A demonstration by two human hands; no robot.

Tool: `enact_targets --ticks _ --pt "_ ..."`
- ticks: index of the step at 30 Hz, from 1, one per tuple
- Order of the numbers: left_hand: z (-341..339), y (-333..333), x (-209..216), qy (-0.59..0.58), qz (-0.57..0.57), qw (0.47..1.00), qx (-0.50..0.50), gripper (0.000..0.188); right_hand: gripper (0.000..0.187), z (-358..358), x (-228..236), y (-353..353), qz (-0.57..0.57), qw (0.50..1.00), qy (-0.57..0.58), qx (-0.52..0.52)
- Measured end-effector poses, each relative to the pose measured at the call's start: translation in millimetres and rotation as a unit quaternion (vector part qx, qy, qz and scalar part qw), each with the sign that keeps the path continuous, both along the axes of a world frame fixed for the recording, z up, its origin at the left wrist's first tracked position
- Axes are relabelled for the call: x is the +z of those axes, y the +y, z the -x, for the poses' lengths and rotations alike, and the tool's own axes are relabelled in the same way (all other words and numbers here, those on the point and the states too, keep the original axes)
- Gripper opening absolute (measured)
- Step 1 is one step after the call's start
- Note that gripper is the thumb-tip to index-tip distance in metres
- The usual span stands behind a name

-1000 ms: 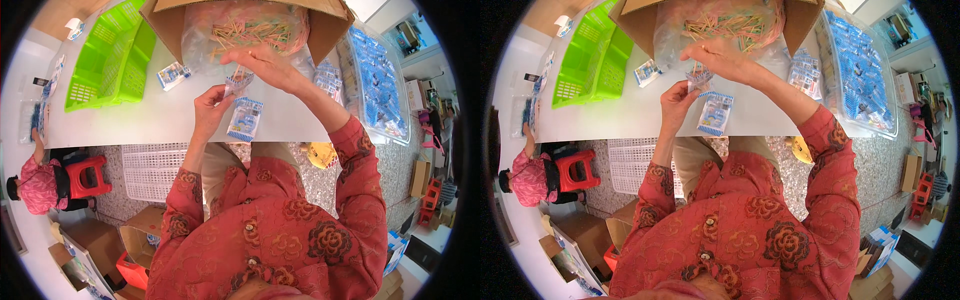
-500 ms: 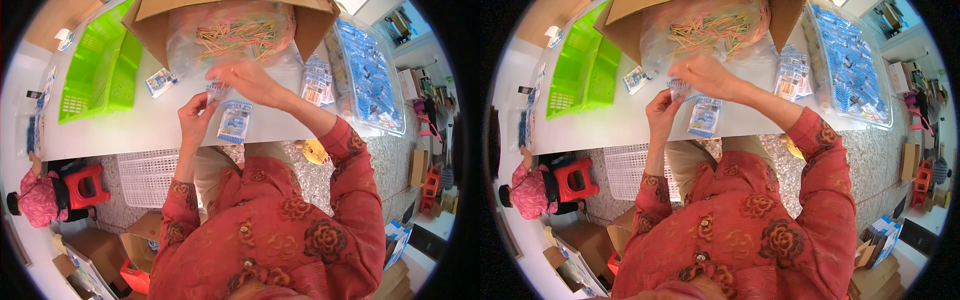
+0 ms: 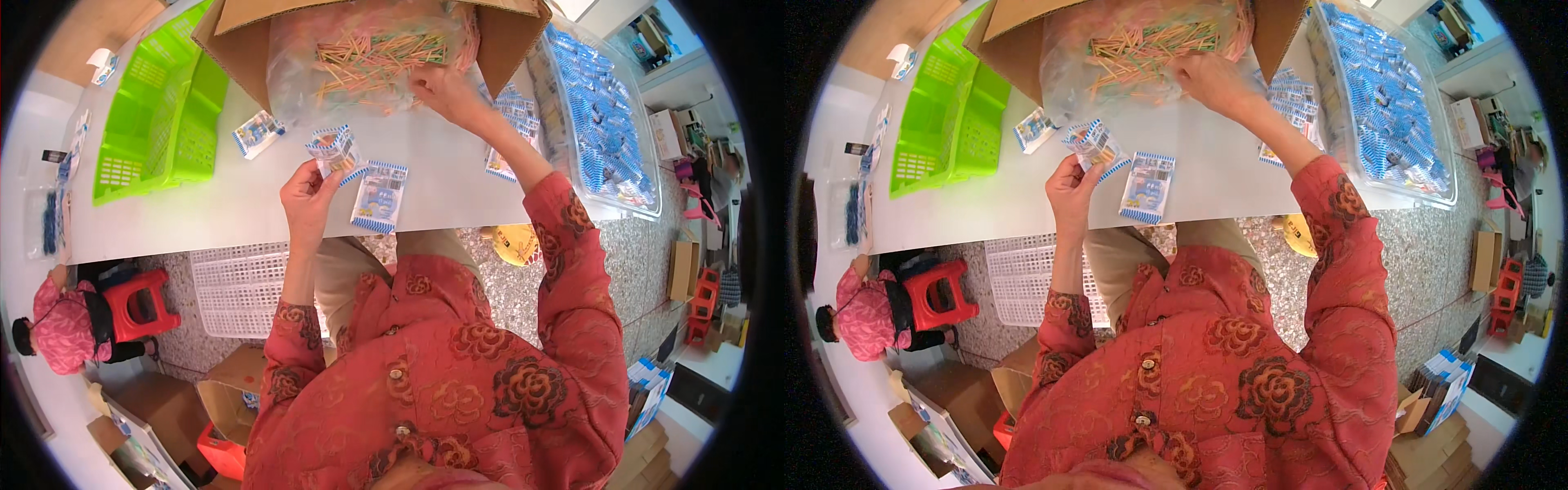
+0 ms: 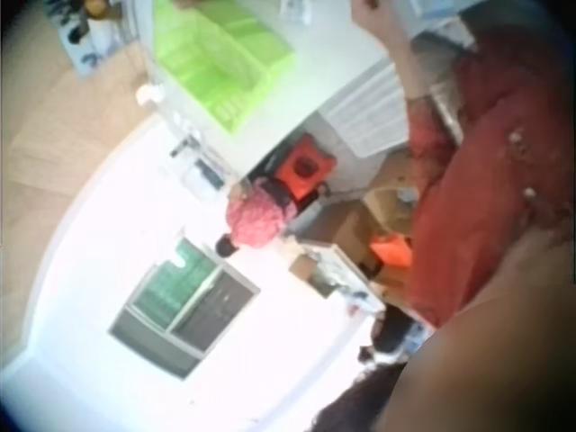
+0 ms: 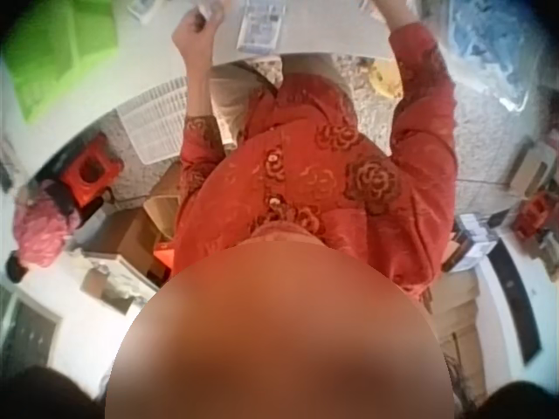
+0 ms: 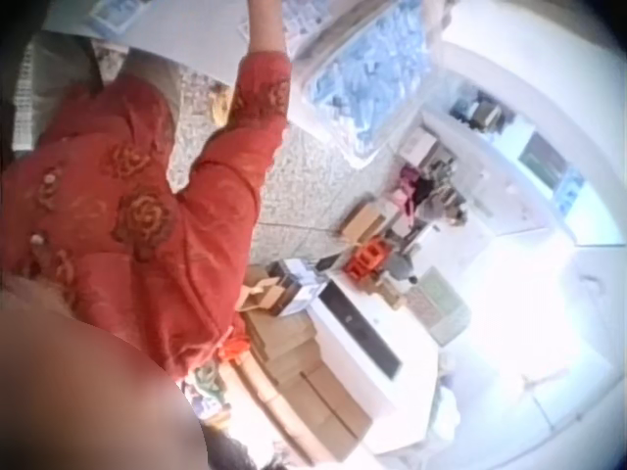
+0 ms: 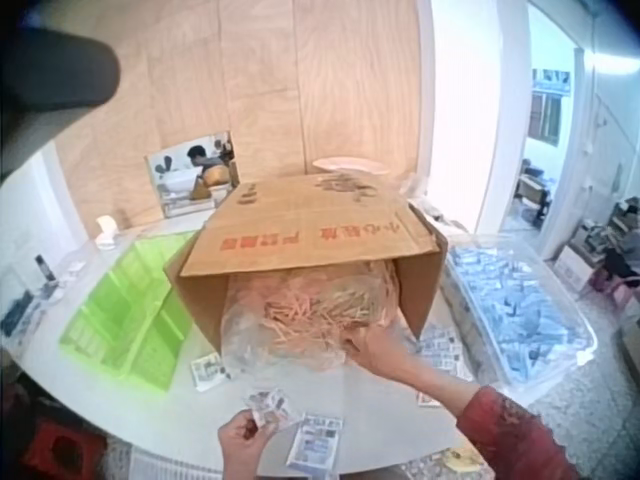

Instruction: The recorder is taking small quantities of rubber bands from a large bulk container and placing them into individual small plastic bags for packaging.

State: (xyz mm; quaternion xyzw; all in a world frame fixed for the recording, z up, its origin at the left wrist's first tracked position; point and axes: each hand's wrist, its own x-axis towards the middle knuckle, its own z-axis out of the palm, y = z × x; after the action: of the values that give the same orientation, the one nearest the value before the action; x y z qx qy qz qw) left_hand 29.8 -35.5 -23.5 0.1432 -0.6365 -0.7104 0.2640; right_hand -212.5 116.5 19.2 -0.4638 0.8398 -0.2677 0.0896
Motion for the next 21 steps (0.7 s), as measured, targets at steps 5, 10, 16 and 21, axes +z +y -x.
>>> enact_targets --ticks 5,10,16,21 --pt "-2.4 2.5 -2.3 -0.01 0.011 1.0 -0.006 0.023 0.015 12.5 -52.1 2.9 -0.017 0.983 0.181 0.018" --pt "-3.1 3.0 -5.1 -0.008 0.01 1.0 -0.008 0.024 0.011 5.5 -62.1 -17.4 -0.025 0.98 0.198 0.013" --pt "-3.7 2.3 -2.8 -0.016 0.015 1.0 -0.007 0.022 0.011 12.4 -71.1 -23.0 -0.073 0.972 0.223 0.018" --pt "-3.1 6.8 -0.6 -0.011 0.014 1.0 0.004 0.021 0.009 0.5 -57.0 -11.8 -0.081 0.958 0.27 0.054"
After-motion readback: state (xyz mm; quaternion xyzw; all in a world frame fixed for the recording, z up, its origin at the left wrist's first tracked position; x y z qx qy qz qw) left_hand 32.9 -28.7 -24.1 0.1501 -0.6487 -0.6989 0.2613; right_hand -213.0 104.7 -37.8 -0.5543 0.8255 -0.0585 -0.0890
